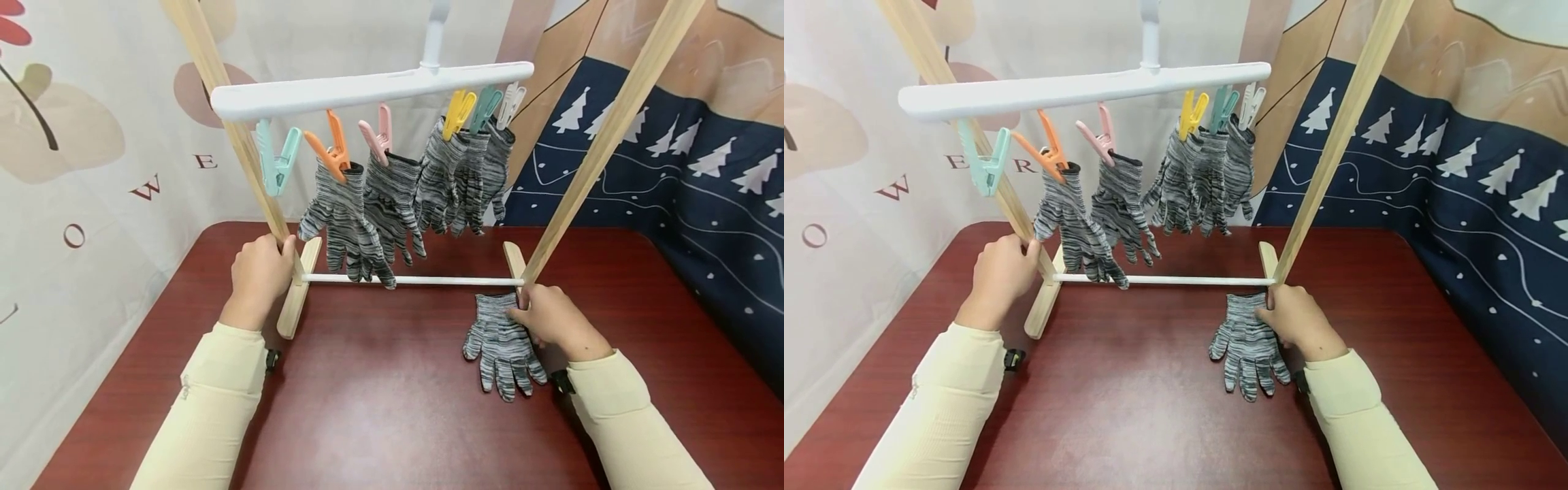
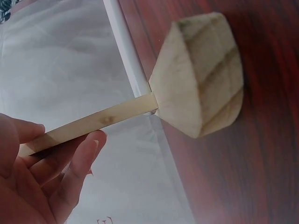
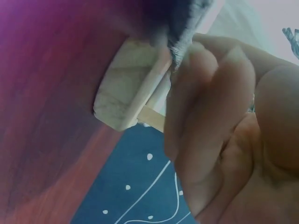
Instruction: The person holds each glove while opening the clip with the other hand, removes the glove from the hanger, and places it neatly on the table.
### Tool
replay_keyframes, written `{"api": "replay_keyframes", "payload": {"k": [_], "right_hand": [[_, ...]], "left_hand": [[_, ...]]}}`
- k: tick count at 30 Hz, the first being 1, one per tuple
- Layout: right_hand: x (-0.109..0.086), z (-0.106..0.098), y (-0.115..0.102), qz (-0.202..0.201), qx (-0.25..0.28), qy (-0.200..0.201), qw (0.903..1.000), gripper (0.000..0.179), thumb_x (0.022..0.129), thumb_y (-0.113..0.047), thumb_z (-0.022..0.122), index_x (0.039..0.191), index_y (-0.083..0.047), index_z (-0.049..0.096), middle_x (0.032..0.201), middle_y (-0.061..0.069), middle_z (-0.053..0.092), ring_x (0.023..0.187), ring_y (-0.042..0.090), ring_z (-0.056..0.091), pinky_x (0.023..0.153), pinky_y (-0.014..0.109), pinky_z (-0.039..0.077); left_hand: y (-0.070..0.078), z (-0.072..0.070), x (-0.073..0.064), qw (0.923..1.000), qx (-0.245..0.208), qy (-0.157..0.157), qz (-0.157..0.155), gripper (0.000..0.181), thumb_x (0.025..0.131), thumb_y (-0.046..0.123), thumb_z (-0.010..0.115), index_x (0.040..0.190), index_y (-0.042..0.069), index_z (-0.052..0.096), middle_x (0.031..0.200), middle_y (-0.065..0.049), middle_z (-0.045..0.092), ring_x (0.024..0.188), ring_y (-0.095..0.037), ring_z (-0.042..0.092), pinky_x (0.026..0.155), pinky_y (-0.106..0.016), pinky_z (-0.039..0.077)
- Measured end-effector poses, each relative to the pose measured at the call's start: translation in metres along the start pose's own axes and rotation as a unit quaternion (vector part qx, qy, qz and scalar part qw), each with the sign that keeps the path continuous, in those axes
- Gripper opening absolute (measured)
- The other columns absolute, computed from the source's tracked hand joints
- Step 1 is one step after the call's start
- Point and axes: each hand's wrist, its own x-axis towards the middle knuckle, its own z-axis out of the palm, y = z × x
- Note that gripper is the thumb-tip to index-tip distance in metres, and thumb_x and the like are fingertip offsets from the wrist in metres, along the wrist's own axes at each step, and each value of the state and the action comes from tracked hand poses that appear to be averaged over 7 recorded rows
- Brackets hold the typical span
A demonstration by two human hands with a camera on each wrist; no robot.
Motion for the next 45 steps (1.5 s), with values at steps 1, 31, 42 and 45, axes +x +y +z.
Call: {"api": "replay_keyframes", "payload": {"k": [1, 31, 42, 45], "right_hand": [[0.000, 0.000, -0.001, -0.003, -0.004, 0.010, 0.9999, 0.027, 0.092, -0.018, 0.069, 0.074, -0.007, 0.052, 0.050, 0.002, 0.049, 0.039, 0.011, 0.049, 0.045, 0.030, 0.043], [-0.032, -0.006, -0.114, -0.222, 0.116, 0.282, 0.9260, 0.023, 0.090, -0.019, 0.075, 0.113, -0.013, 0.073, 0.091, -0.005, 0.069, 0.086, 0.010, 0.062, 0.072, 0.028, 0.057], [-0.027, 0.003, -0.155, -0.310, 0.216, 0.360, 0.8531, 0.018, 0.086, -0.008, 0.077, 0.104, -0.010, 0.076, 0.092, 0.002, 0.071, 0.079, 0.011, 0.060, 0.071, 0.018, 0.050], [-0.028, 0.002, -0.172, -0.328, 0.251, 0.369, 0.8329, 0.020, 0.085, -0.006, 0.077, 0.105, -0.006, 0.075, 0.098, 0.005, 0.072, 0.083, 0.014, 0.063, 0.077, 0.021, 0.052]], "left_hand": [[-0.001, -0.001, 0.000, 1.0000, 0.000, 0.002, 0.001, 0.050, 0.105, 0.040, 0.043, 0.087, -0.001, 0.067, 0.083, -0.026, 0.070, 0.079, -0.049, 0.067, 0.061, -0.056, 0.048], [-0.003, -0.001, -0.003, 1.0000, -0.003, 0.007, 0.002, 0.047, 0.105, 0.038, 0.046, 0.089, -0.001, 0.067, 0.082, -0.024, 0.070, 0.078, -0.048, 0.068, 0.063, -0.057, 0.050], [-0.003, 0.002, 0.004, 0.9997, -0.006, 0.018, 0.011, 0.047, 0.105, 0.038, 0.046, 0.092, -0.002, 0.068, 0.088, -0.027, 0.071, 0.082, -0.050, 0.068, 0.068, -0.060, 0.051], [-0.005, -0.006, 0.000, 0.9999, 0.004, 0.012, 0.009, 0.048, 0.105, 0.039, 0.045, 0.092, -0.002, 0.068, 0.089, -0.028, 0.071, 0.084, -0.050, 0.068, 0.068, -0.060, 0.051]]}}
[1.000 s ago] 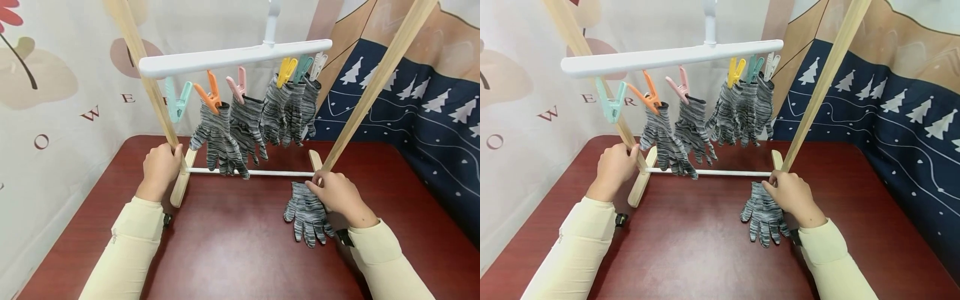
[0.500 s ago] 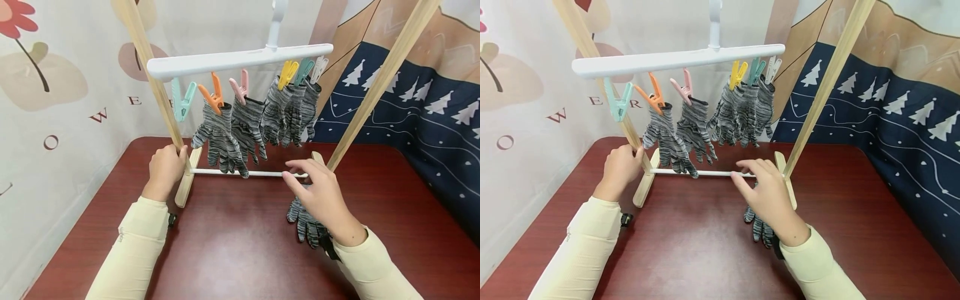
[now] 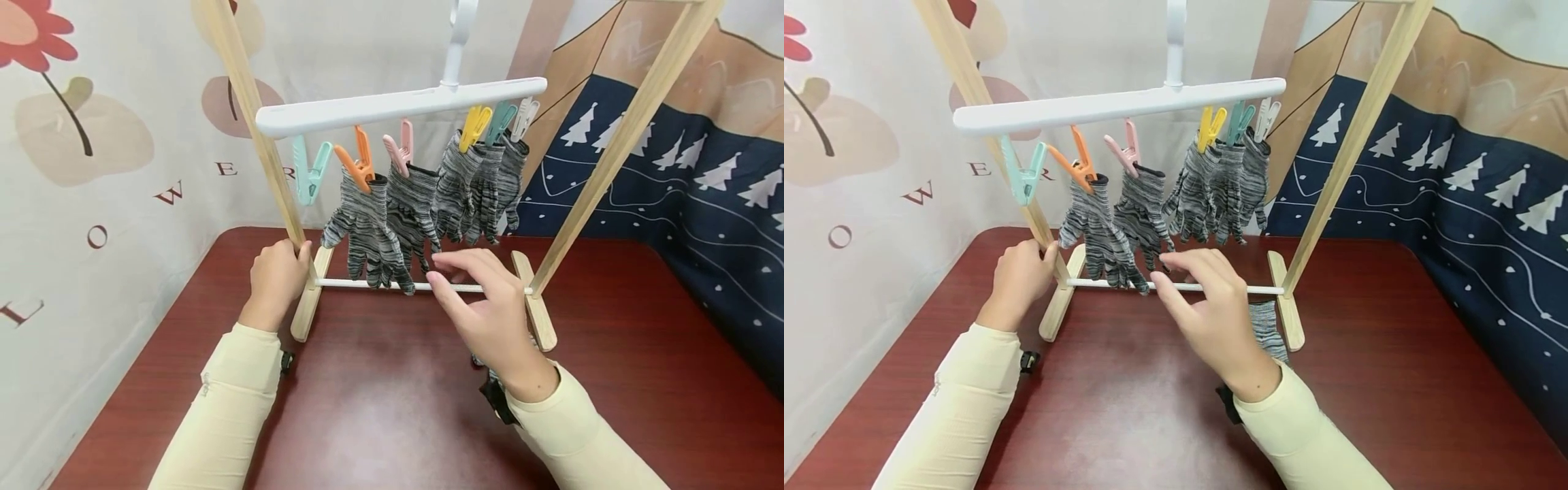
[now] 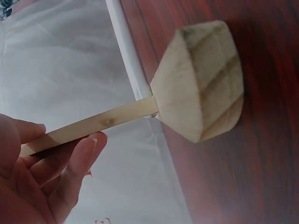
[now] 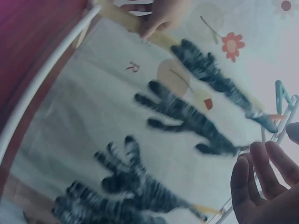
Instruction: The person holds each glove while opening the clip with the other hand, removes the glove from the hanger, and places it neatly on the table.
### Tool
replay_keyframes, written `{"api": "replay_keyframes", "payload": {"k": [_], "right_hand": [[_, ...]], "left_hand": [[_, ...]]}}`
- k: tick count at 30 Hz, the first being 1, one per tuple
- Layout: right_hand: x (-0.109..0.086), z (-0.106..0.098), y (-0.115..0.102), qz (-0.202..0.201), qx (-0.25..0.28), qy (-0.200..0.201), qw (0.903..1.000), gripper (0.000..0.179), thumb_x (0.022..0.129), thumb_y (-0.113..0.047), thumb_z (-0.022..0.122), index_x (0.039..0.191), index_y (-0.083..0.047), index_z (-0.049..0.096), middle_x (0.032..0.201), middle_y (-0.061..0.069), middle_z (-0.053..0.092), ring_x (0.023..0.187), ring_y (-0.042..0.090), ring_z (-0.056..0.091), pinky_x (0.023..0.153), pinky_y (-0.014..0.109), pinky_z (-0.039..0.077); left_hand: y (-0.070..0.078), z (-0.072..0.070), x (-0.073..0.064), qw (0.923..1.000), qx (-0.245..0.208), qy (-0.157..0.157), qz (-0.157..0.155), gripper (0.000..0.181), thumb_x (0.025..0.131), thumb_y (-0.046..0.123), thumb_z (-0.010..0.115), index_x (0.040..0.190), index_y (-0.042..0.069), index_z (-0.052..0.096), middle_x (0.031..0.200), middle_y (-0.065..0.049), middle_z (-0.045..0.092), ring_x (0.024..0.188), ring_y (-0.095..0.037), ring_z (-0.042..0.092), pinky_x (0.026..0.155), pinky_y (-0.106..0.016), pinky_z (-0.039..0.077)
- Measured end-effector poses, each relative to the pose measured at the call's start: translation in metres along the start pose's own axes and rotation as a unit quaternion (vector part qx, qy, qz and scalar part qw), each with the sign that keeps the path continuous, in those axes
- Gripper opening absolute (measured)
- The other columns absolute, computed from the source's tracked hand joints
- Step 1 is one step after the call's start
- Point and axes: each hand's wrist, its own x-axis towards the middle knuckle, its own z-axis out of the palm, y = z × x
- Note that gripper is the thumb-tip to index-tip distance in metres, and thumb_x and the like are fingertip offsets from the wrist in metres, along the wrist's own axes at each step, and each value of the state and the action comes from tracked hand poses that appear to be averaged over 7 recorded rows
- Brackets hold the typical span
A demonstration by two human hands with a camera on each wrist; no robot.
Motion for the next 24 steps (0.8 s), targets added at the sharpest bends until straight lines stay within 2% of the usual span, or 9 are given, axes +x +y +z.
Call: {"api": "replay_keyframes", "payload": {"k": [4, 9, 15, 19, 24], "right_hand": [[0.008, 0.014, -0.011, -0.013, 0.021, 0.015, 0.9996, 0.029, 0.084, -0.006, 0.077, 0.113, -0.002, 0.073, 0.113, 0.010, 0.072, 0.100, 0.020, 0.067, 0.091, 0.026, 0.051], [0.014, 0.030, -0.025, 0.020, 0.038, -0.003, 0.9991, 0.043, 0.088, -0.011, 0.076, 0.129, -0.006, 0.065, 0.127, 0.010, 0.067, 0.115, 0.022, 0.064, 0.099, 0.028, 0.050], [0.030, 0.047, -0.029, 0.058, 0.057, -0.022, 0.9965, 0.050, 0.091, -0.016, 0.073, 0.138, -0.008, 0.057, 0.130, 0.011, 0.064, 0.119, 0.021, 0.063, 0.099, 0.034, 0.052], [0.041, 0.054, -0.031, 0.090, 0.074, -0.034, 0.9926, 0.051, 0.092, -0.019, 0.073, 0.140, -0.010, 0.055, 0.127, 0.008, 0.066, 0.114, 0.018, 0.065, 0.093, 0.035, 0.055], [0.042, 0.062, -0.031, 0.123, 0.089, -0.046, 0.9873, 0.048, 0.092, -0.018, 0.072, 0.137, -0.010, 0.058, 0.119, 0.010, 0.070, 0.105, 0.016, 0.067, 0.087, 0.037, 0.057]], "left_hand": [[-0.002, -0.006, -0.003, 1.0000, 0.004, -0.003, -0.002, 0.047, 0.105, 0.038, 0.046, 0.092, -0.001, 0.068, 0.088, -0.027, 0.071, 0.083, -0.050, 0.068, 0.068, -0.060, 0.051], [-0.004, -0.015, -0.007, 0.9999, 0.009, -0.011, -0.004, 0.048, 0.105, 0.039, 0.046, 0.093, -0.001, 0.068, 0.087, -0.027, 0.071, 0.082, -0.049, 0.068, 0.068, -0.059, 0.052], [-0.004, -0.015, -0.007, 0.9999, 0.011, -0.005, -0.007, 0.047, 0.104, 0.038, 0.047, 0.093, -0.002, 0.068, 0.089, -0.028, 0.071, 0.083, -0.050, 0.068, 0.068, -0.060, 0.051], [-0.003, -0.016, -0.006, 0.9999, 0.012, -0.006, -0.005, 0.047, 0.104, 0.039, 0.046, 0.092, -0.001, 0.068, 0.088, -0.027, 0.071, 0.083, -0.050, 0.068, 0.068, -0.060, 0.051], [-0.002, -0.015, -0.007, 0.9999, 0.011, -0.010, -0.005, 0.048, 0.105, 0.039, 0.045, 0.092, -0.001, 0.068, 0.087, -0.027, 0.071, 0.082, -0.049, 0.068, 0.068, -0.059, 0.051]]}}
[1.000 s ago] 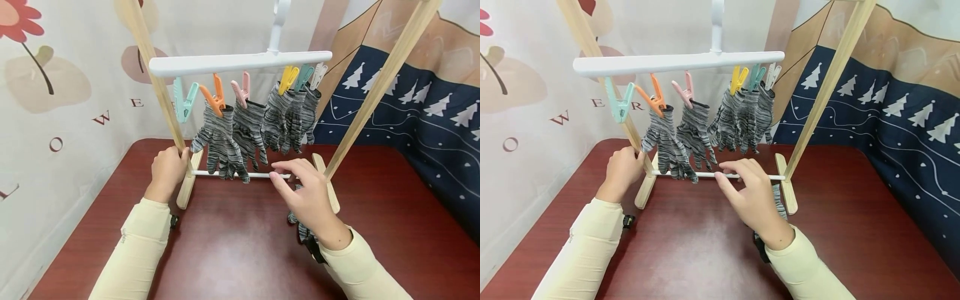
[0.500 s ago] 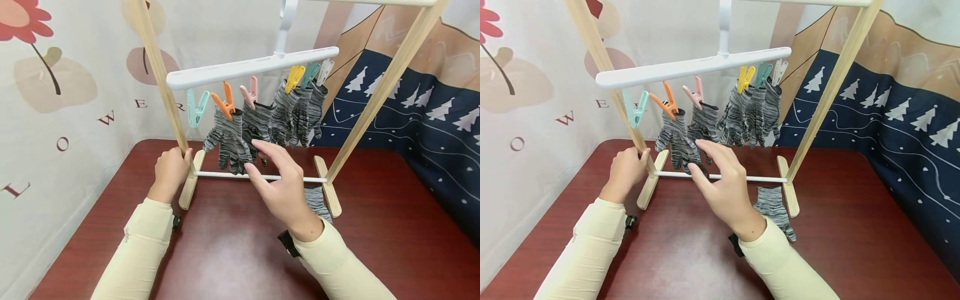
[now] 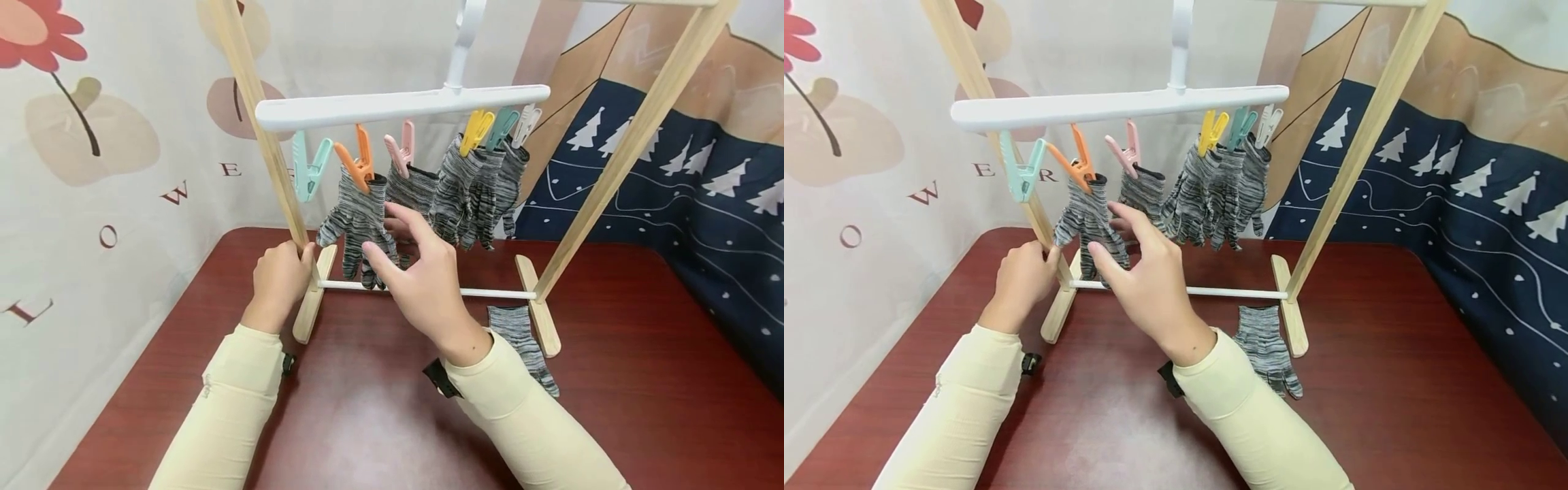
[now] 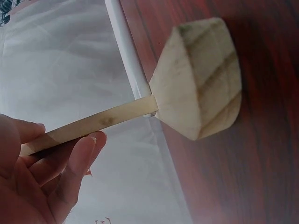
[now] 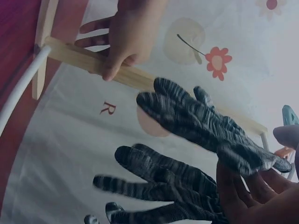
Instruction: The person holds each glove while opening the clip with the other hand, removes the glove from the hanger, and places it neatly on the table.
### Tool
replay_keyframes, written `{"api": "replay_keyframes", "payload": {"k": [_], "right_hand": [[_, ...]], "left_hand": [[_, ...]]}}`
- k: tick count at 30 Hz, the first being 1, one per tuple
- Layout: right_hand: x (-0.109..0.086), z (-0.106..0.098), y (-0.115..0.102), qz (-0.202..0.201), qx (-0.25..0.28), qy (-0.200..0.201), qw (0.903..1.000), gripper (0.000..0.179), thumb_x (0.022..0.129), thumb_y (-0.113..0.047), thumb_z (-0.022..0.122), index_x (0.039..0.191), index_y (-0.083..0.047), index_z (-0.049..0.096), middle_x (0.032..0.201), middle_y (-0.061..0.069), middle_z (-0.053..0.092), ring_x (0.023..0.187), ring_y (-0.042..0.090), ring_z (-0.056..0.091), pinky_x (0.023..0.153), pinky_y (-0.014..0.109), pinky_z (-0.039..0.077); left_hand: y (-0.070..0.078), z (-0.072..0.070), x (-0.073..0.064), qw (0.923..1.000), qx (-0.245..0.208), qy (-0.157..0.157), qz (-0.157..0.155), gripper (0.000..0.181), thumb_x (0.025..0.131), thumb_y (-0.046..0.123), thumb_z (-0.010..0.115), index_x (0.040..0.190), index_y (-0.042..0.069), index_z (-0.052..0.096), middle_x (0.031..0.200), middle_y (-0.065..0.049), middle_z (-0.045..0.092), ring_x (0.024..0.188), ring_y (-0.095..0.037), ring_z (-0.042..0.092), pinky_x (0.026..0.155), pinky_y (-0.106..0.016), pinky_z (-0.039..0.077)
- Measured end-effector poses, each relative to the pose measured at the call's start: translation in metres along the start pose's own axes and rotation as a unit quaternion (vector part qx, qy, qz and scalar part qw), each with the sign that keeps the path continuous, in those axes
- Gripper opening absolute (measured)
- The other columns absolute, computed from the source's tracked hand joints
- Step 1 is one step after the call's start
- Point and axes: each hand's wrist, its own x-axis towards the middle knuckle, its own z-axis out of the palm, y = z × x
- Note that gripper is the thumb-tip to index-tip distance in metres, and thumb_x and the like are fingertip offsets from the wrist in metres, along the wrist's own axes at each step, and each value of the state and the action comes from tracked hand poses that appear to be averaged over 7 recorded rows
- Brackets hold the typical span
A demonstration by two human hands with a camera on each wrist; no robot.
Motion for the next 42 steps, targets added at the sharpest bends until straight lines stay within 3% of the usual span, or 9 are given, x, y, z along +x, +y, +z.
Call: {"api": "replay_keyframes", "payload": {"k": [6, 11, 18, 26, 29, 33, 38, 42], "right_hand": [[-0.005, 0.004, 0.010, -0.006, 0.004, 0.032, 0.9995, 0.031, 0.092, -0.014, 0.071, 0.121, -0.006, 0.068, 0.095, 0.008, 0.071, 0.078, 0.014, 0.064, 0.066, 0.031, 0.053], [-0.012, 0.003, 0.016, -0.010, 0.013, 0.050, 0.9986, 0.018, 0.092, -0.012, 0.070, 0.108, -0.004, 0.072, 0.078, 0.007, 0.065, 0.069, 0.013, 0.057, 0.058, 0.024, 0.043], [-0.014, -0.004, 0.013, -0.031, 0.025, 0.044, 0.9982, 0.010, 0.090, -0.008, 0.069, 0.098, -0.003, 0.069, 0.082, 0.006, 0.062, 0.074, 0.014, 0.056, 0.064, 0.028, 0.045], [-0.019, -0.008, 0.008, -0.011, 0.056, 0.048, 0.9972, 0.013, 0.083, 0.001, 0.062, 0.086, -0.002, 0.050, 0.091, 0.008, 0.057, 0.080, 0.016, 0.054, 0.073, 0.025, 0.045], [-0.019, -0.009, 0.007, 0.005, 0.052, 0.050, 0.9974, 0.018, 0.085, -0.001, 0.063, 0.083, -0.003, 0.045, 0.082, 0.006, 0.049, 0.067, 0.013, 0.047, 0.062, 0.025, 0.041], [-0.020, -0.010, 0.007, 0.028, 0.075, 0.053, 0.9954, 0.017, 0.090, -0.007, 0.070, 0.087, -0.002, 0.054, 0.079, 0.005, 0.054, 0.059, 0.010, 0.047, 0.053, 0.023, 0.040], [-0.020, -0.011, 0.008, 0.035, 0.113, 0.059, 0.9913, 0.020, 0.091, -0.006, 0.071, 0.108, 0.001, 0.064, 0.095, 0.011, 0.069, 0.082, 0.013, 0.066, 0.066, 0.025, 0.053], [-0.020, -0.011, 0.008, 0.041, 0.113, 0.062, 0.9908, 0.025, 0.089, -0.004, 0.072, 0.110, 0.001, 0.059, 0.094, 0.014, 0.069, 0.081, 0.011, 0.068, 0.067, 0.025, 0.054]], "left_hand": [[0.002, 0.004, 0.002, 0.9999, 0.005, 0.011, 0.001, 0.046, 0.104, 0.037, 0.045, 0.089, -0.001, 0.068, 0.089, -0.029, 0.071, 0.083, -0.051, 0.068, 0.068, -0.061, 0.051], [0.002, 0.004, 0.000, 0.9999, 0.006, 0.007, -0.005, 0.047, 0.105, 0.037, 0.045, 0.091, -0.001, 0.068, 0.089, -0.027, 0.071, 0.084, -0.050, 0.068, 0.069, -0.061, 0.052], [0.003, 0.002, 0.000, 0.9999, 0.002, 0.010, -0.009, 0.048, 0.105, 0.039, 0.045, 0.092, -0.002, 0.068, 0.087, -0.026, 0.071, 0.082, -0.049, 0.069, 0.068, -0.059, 0.051], [0.001, 0.003, 0.000, 0.9999, 0.006, -0.006, -0.011, 0.049, 0.105, 0.039, 0.043, 0.094, -0.002, 0.067, 0.087, -0.026, 0.071, 0.082, -0.048, 0.069, 0.067, -0.057, 0.051], [0.001, 0.003, 0.001, 0.9999, 0.006, -0.007, -0.010, 0.050, 0.106, 0.040, 0.042, 0.094, -0.001, 0.067, 0.086, -0.024, 0.071, 0.082, -0.047, 0.069, 0.066, -0.056, 0.051], [-0.001, 0.004, 0.000, 0.9998, 0.013, -0.008, -0.014, 0.051, 0.106, 0.042, 0.041, 0.094, 0.000, 0.067, 0.085, -0.024, 0.071, 0.082, -0.047, 0.069, 0.066, -0.057, 0.051], [0.000, 0.004, -0.001, 0.9998, 0.013, -0.008, -0.015, 0.049, 0.105, 0.041, 0.043, 0.094, 0.000, 0.067, 0.086, -0.024, 0.071, 0.083, -0.048, 0.069, 0.067, -0.058, 0.051], [0.001, 0.002, -0.001, 0.9998, 0.008, -0.011, -0.016, 0.049, 0.105, 0.041, 0.042, 0.095, 0.001, 0.068, 0.086, -0.023, 0.071, 0.082, -0.047, 0.069, 0.066, -0.057, 0.051]]}}
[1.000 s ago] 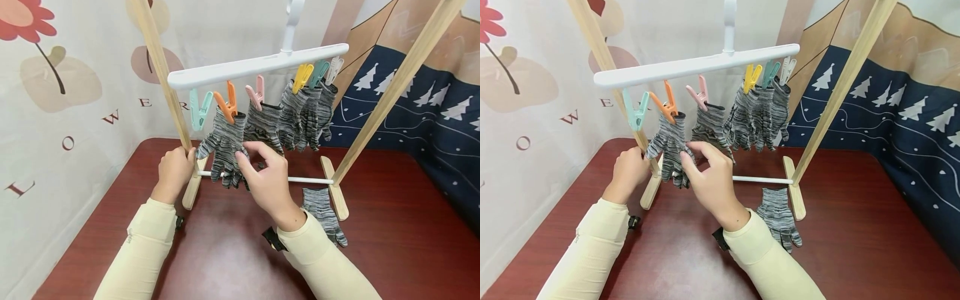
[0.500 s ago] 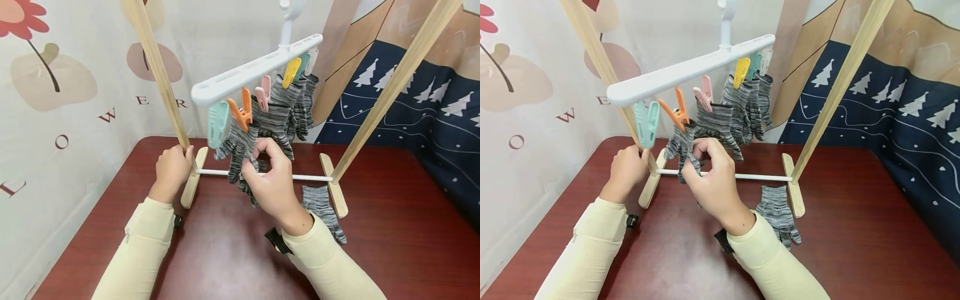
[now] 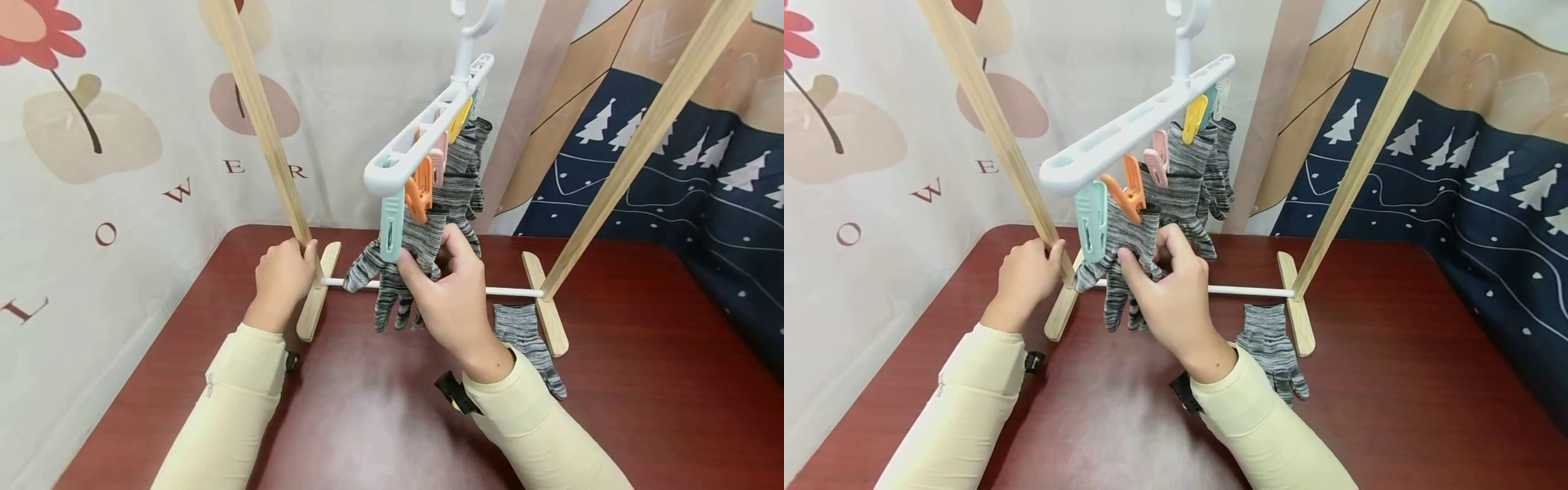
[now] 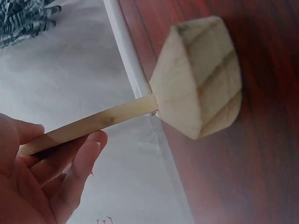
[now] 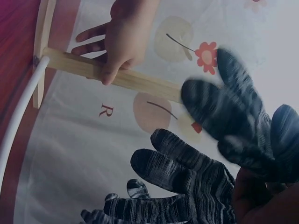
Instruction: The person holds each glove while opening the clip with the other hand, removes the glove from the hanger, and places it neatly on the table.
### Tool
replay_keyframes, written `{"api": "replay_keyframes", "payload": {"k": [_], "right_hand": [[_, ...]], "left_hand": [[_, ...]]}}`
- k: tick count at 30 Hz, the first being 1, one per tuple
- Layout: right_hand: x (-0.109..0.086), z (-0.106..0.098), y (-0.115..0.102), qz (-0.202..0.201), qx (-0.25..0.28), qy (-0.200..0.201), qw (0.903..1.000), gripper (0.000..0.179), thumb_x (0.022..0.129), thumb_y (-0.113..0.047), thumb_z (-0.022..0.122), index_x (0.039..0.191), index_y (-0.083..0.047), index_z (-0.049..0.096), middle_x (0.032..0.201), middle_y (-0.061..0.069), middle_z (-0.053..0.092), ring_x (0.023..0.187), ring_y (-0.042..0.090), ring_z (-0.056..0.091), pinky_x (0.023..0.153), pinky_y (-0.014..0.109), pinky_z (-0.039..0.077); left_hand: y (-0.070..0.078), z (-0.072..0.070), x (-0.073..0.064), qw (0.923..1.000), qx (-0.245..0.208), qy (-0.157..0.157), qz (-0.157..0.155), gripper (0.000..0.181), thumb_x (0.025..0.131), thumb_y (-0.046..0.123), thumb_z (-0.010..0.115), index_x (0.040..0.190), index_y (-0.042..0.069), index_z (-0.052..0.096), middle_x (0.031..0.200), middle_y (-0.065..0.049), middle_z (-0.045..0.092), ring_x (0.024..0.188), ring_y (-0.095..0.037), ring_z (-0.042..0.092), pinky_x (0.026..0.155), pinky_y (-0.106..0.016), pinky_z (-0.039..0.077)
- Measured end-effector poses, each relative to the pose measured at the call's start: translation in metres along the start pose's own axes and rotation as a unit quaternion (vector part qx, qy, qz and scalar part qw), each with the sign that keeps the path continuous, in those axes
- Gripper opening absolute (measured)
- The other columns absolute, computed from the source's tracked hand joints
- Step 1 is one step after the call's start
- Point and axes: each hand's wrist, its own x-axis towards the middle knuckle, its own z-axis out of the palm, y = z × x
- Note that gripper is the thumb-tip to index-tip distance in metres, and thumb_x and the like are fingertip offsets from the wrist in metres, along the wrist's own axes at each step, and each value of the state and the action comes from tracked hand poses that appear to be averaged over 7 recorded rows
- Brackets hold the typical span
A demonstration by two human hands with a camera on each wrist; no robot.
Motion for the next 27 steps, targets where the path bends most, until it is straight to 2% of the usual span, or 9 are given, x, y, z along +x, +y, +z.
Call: {"api": "replay_keyframes", "payload": {"k": [6, 9, 13, 15, 17, 19, 23, 25, 27], "right_hand": [[-0.002, 0.001, 0.001, -0.003, 0.010, -0.002, 0.9999, 0.031, 0.091, -0.006, 0.071, 0.119, 0.000, 0.062, 0.100, 0.014, 0.072, 0.081, 0.009, 0.068, 0.071, 0.027, 0.057], [-0.003, 0.001, 0.001, -0.016, 0.004, -0.011, 0.9998, 0.023, 0.094, -0.010, 0.070, 0.116, -0.003, 0.068, 0.094, 0.011, 0.073, 0.063, 0.010, 0.066, 0.060, 0.028, 0.056], [-0.002, 0.000, 0.001, -0.030, -0.025, -0.020, 0.9991, 0.018, 0.094, -0.015, 0.070, 0.111, -0.007, 0.072, 0.089, 0.008, 0.075, 0.056, 0.011, 0.066, 0.057, 0.028, 0.055], [-0.002, -0.001, 0.002, -0.034, -0.045, -0.019, 0.9982, 0.018, 0.094, -0.015, 0.070, 0.111, -0.008, 0.073, 0.095, 0.006, 0.076, 0.071, 0.010, 0.070, 0.066, 0.028, 0.057], [-0.001, -0.001, 0.003, -0.038, -0.061, -0.017, 0.9973, 0.018, 0.094, -0.014, 0.071, 0.111, -0.008, 0.073, 0.099, 0.004, 0.077, 0.083, 0.009, 0.071, 0.074, 0.027, 0.057], [-0.001, -0.002, 0.003, -0.042, -0.070, -0.017, 0.9965, 0.019, 0.094, -0.015, 0.071, 0.111, -0.009, 0.073, 0.100, 0.004, 0.077, 0.087, 0.009, 0.071, 0.076, 0.026, 0.056], [0.000, -0.002, 0.004, -0.046, -0.075, -0.020, 0.9959, 0.019, 0.094, -0.015, 0.071, 0.111, -0.008, 0.073, 0.101, 0.004, 0.076, 0.088, 0.009, 0.070, 0.077, 0.026, 0.056], [0.000, -0.002, 0.004, -0.044, -0.078, -0.021, 0.9958, 0.019, 0.093, -0.015, 0.071, 0.111, -0.008, 0.073, 0.100, 0.004, 0.077, 0.086, 0.009, 0.071, 0.076, 0.026, 0.056], [-0.001, -0.001, 0.005, -0.042, -0.079, -0.022, 0.9958, 0.018, 0.094, -0.015, 0.071, 0.109, -0.008, 0.073, 0.098, 0.004, 0.077, 0.084, 0.008, 0.071, 0.075, 0.026, 0.056]], "left_hand": [[-0.001, -0.005, 0.000, 0.9997, 0.005, -0.025, -0.002, 0.046, 0.105, 0.042, 0.042, 0.096, 0.004, 0.067, 0.087, -0.020, 0.071, 0.084, -0.045, 0.069, 0.065, -0.055, 0.049], [0.002, -0.008, -0.001, 0.9995, -0.010, -0.028, -0.007, 0.044, 0.104, 0.045, 0.040, 0.106, 0.007, 0.063, 0.096, -0.020, 0.071, 0.092, -0.047, 0.068, 0.071, -0.058, 0.049], [0.014, -0.011, -0.005, 0.9968, -0.072, 0.032, -0.012, 0.053, 0.100, 0.043, 0.044, 0.142, 0.011, 0.043, 0.124, -0.021, 0.064, 0.112, -0.047, 0.061, 0.088, -0.063, 0.045], [0.023, -0.013, -0.009, 0.9887, -0.119, 0.091, 0.003, 0.068, 0.099, 0.037, 0.049, 0.157, 0.016, 0.022, 0.145, -0.017, 0.051, 0.126, -0.043, 0.052, 0.098, -0.063, 0.040], [0.032, -0.017, -0.012, 0.9719, -0.170, 0.159, 0.035, 0.080, 0.096, 0.029, 0.054, 0.162, 0.021, 0.008, 0.160, -0.009, 0.035, 0.139, -0.035, 0.040, 0.107, -0.060, 0.033], [0.041, -0.021, -0.017, 0.9438, -0.214, 0.237, 0.083, 0.078, 0.094, 0.020, 0.056, 0.161, 0.020, 0.015, 0.163, -0.004, 0.028, 0.145, -0.028, 0.032, 0.114, -0.053, 0.026], [0.064, -0.032, -0.031, 0.8614, -0.305, 0.364, 0.181, 0.057, 0.088, 0.005, 0.055, 0.144, 0.006, 0.047, 0.149, -0.009, 0.048, 0.141, -0.021, 0.037, 0.117, -0.041, 0.025], [0.076, -0.038, -0.040, 0.8279, -0.346, 0.385, 0.216, 0.047, 0.086, 0.003, 0.054, 0.134, -0.001, 0.056, 0.138, -0.014, 0.057, 0.136, -0.024, 0.045, 0.115, -0.040, 0.028], [0.087, -0.044, -0.050, 0.8114, -0.380, 0.375, 0.238, 0.041, 0.087, 0.004, 0.054, 0.127, -0.002, 0.060, 0.131, -0.015, 0.061, 0.131, -0.026, 0.049, 0.114, -0.040, 0.032]]}}
